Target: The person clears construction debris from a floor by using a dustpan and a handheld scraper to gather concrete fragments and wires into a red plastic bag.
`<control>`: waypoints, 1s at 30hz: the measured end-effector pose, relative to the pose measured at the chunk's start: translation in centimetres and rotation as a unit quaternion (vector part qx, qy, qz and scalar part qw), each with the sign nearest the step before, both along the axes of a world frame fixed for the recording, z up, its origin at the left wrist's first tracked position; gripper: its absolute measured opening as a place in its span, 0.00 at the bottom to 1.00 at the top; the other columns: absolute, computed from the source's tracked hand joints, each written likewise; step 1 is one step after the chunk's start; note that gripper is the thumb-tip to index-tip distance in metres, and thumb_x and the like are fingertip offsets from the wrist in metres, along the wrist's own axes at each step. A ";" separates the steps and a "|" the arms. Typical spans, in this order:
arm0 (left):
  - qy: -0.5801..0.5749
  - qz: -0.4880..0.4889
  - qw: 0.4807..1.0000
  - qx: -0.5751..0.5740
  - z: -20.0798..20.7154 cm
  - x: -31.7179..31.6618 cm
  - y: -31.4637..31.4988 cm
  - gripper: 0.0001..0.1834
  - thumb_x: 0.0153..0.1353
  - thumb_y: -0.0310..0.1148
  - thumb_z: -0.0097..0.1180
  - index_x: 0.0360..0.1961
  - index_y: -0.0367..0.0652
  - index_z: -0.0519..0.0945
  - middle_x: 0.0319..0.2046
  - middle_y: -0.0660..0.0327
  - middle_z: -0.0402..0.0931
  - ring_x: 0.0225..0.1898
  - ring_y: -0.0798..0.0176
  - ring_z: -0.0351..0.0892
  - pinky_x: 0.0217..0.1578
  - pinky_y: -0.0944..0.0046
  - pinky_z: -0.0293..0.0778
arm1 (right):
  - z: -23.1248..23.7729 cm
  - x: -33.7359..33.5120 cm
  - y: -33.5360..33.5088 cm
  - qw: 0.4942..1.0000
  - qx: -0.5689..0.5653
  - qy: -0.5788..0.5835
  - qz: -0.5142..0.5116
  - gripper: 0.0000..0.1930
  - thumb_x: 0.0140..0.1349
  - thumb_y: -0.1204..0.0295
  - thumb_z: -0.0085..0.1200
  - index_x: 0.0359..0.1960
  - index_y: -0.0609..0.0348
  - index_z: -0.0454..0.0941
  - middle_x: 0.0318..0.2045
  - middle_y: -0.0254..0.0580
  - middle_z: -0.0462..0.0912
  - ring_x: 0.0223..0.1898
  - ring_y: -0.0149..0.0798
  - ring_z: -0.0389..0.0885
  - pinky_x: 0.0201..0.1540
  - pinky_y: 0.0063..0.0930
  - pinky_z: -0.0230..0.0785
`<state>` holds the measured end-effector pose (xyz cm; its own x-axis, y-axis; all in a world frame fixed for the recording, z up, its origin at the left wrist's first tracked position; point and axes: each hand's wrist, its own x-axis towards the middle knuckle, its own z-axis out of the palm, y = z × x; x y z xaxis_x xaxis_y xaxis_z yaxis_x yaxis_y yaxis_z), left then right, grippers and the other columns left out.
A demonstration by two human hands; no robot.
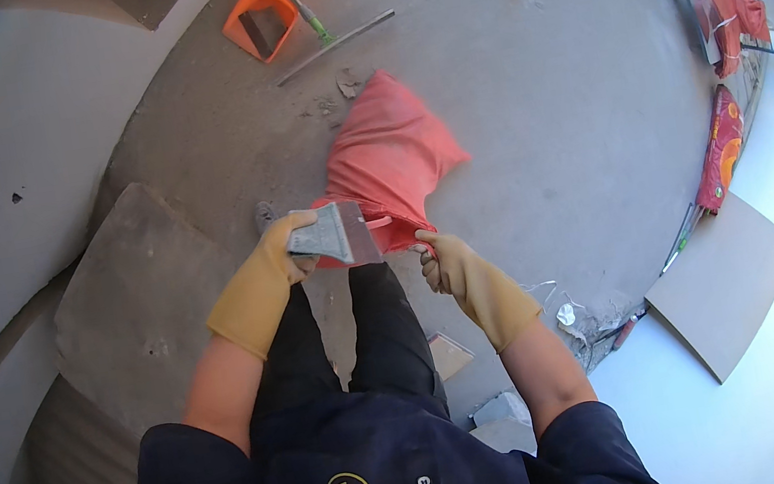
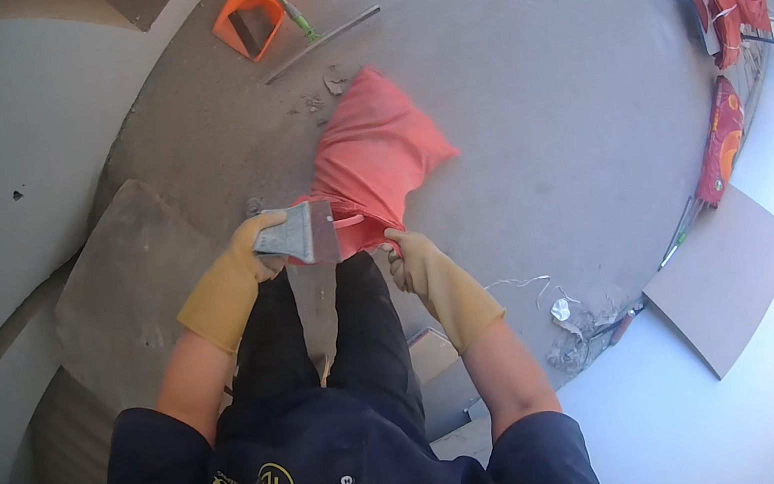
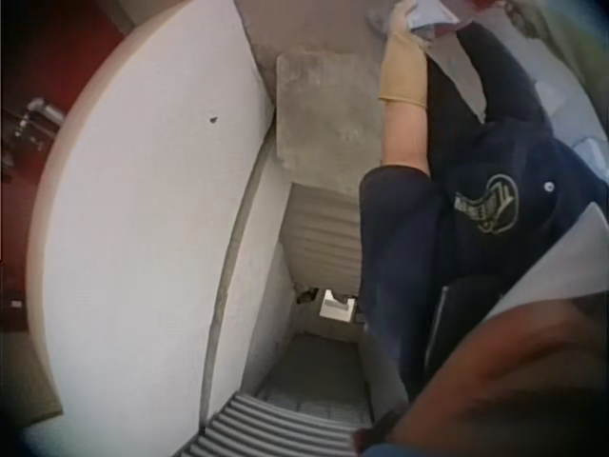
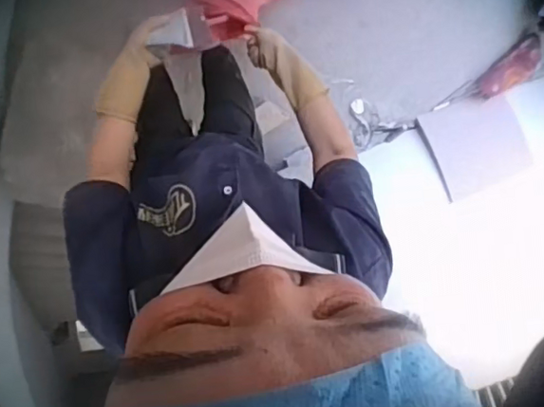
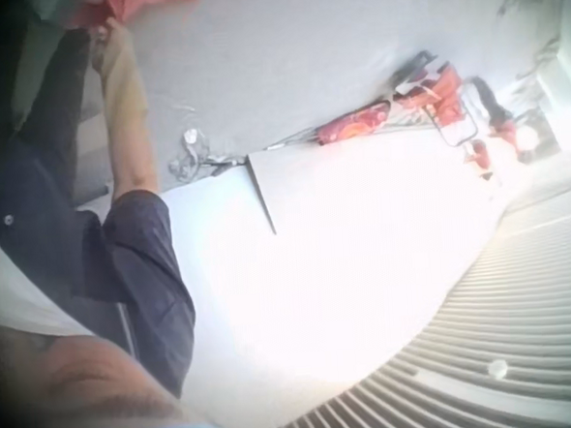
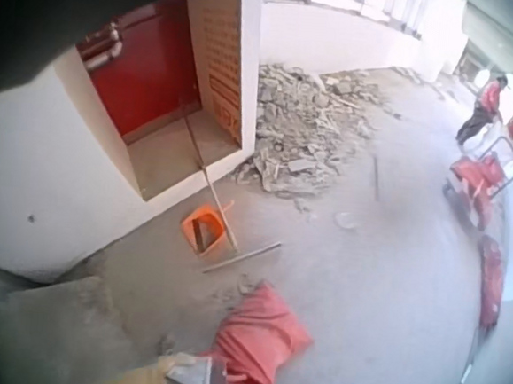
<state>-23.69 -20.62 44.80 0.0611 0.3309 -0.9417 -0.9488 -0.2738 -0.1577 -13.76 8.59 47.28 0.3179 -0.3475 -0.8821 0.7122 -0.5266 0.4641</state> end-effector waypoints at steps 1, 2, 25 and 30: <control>-0.001 -0.009 1.000 -0.012 1.7 -0.5 0.5 0.10 0.58 0.34 0.61 0.40 0.45 0.79 0.31 0.62 0.83 0.27 0.64 0.83 0.18 0.67 0.75 | -0.2 0.1 0.5 1.000 0.000 -0.010 -0.008 0.25 0.67 0.49 0.49 0.15 0.46 0.66 0.09 0.24 0.59 0.08 0.25 0.52 0.10 0.22 0.42; -0.001 -0.019 1.000 -0.025 4.4 -1.4 1.1 0.09 0.59 0.35 0.61 0.39 0.45 0.79 0.29 0.63 0.82 0.23 0.66 0.81 0.14 0.70 0.70 | -0.5 0.5 1.0 1.000 0.003 -0.018 -0.016 0.25 0.67 0.49 0.49 0.15 0.46 0.65 0.09 0.23 0.59 0.08 0.25 0.52 0.10 0.22 0.42; 0.199 0.058 0.978 0.005 14.8 -0.6 -14.6 0.25 0.61 0.33 0.58 0.58 0.32 0.74 0.50 0.49 0.81 0.47 0.53 0.84 0.51 0.54 0.81 | -2.9 1.4 -1.4 0.996 -0.028 -0.050 -0.068 0.24 0.69 0.49 0.47 0.17 0.45 0.64 0.10 0.22 0.58 0.08 0.25 0.50 0.11 0.22 0.40; 0.260 0.142 0.951 -0.093 12.1 -0.2 -15.3 0.25 0.59 0.31 0.62 0.58 0.39 0.74 0.53 0.53 0.78 0.54 0.51 0.79 0.57 0.48 0.75 | -3.8 2.8 -2.4 0.992 -0.026 -0.067 -0.104 0.25 0.69 0.48 0.45 0.15 0.44 0.61 0.09 0.22 0.57 0.08 0.24 0.49 0.11 0.21 0.40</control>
